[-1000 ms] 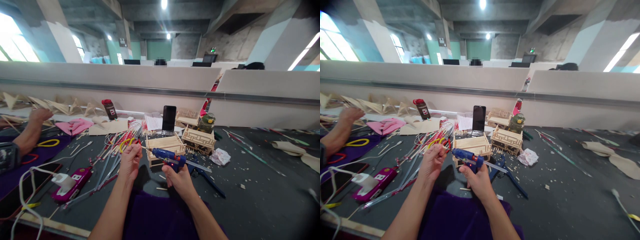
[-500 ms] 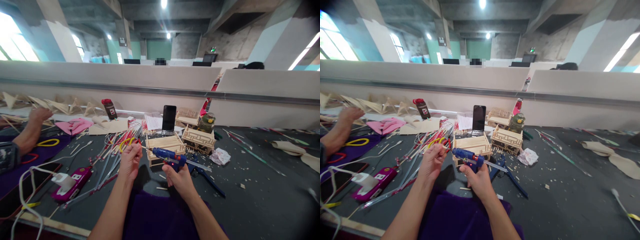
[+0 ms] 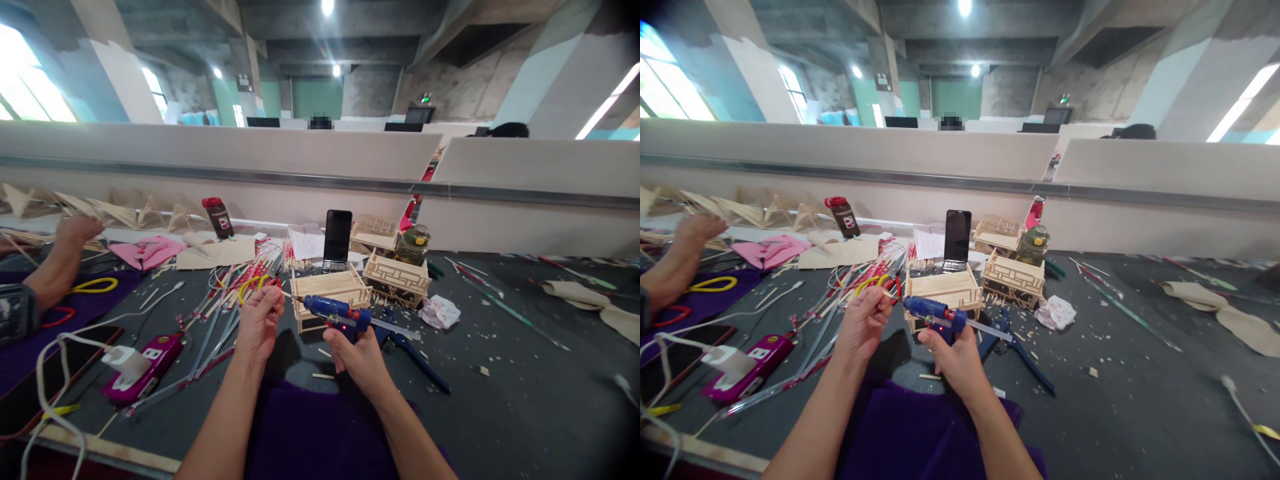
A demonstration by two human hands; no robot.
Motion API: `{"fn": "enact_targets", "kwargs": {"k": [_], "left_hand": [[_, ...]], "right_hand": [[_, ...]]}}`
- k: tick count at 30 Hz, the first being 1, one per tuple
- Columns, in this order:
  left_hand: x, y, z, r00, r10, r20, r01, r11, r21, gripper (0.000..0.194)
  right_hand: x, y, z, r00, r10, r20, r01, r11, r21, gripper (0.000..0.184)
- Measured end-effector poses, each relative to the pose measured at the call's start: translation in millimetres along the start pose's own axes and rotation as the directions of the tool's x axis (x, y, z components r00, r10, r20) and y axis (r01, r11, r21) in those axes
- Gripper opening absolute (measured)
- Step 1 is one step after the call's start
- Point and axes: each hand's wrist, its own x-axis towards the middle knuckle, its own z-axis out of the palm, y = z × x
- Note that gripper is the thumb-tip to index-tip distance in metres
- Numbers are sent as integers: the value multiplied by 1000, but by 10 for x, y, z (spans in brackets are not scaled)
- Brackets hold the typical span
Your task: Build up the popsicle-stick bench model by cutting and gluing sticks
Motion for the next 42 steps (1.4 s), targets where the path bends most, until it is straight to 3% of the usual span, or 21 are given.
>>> {"fn": "enact_targets", "kwargs": {"k": [9, 14, 21, 24, 30, 35, 42], "left_hand": [[-7, 15, 6, 996, 86, 11, -86, 996, 30, 24], [-31, -11, 21, 968, 252, -6, -249, 959, 135, 24], [-129, -49, 74, 929, 351, 115, -370, 873, 318, 38], [-169, -39, 87, 896, 407, 177, -443, 797, 410, 44], [-214, -3, 100, 800, 558, 218, -560, 566, 605, 11], [-233, 2, 121, 768, 591, 249, -603, 534, 593, 3], [-221, -26, 92, 762, 580, 288, -613, 502, 610, 5]], "right_hand": [[0, -41, -40, 999, -34, 24, 32, 997, 69, 36], [-25, -64, -41, 998, -61, 27, 57, 991, 117, 32], [-40, -115, -40, 996, -91, -7, 91, 993, 74, 35], [-36, -140, -46, 996, -84, -21, 84, 996, 38, 37], [-43, -157, -58, 998, -60, -31, 61, 998, 4, 41], [-42, -158, -62, 997, -66, -28, 66, 998, -9, 43], [-36, -161, -71, 998, -64, -26, 63, 997, -33, 44]]}}
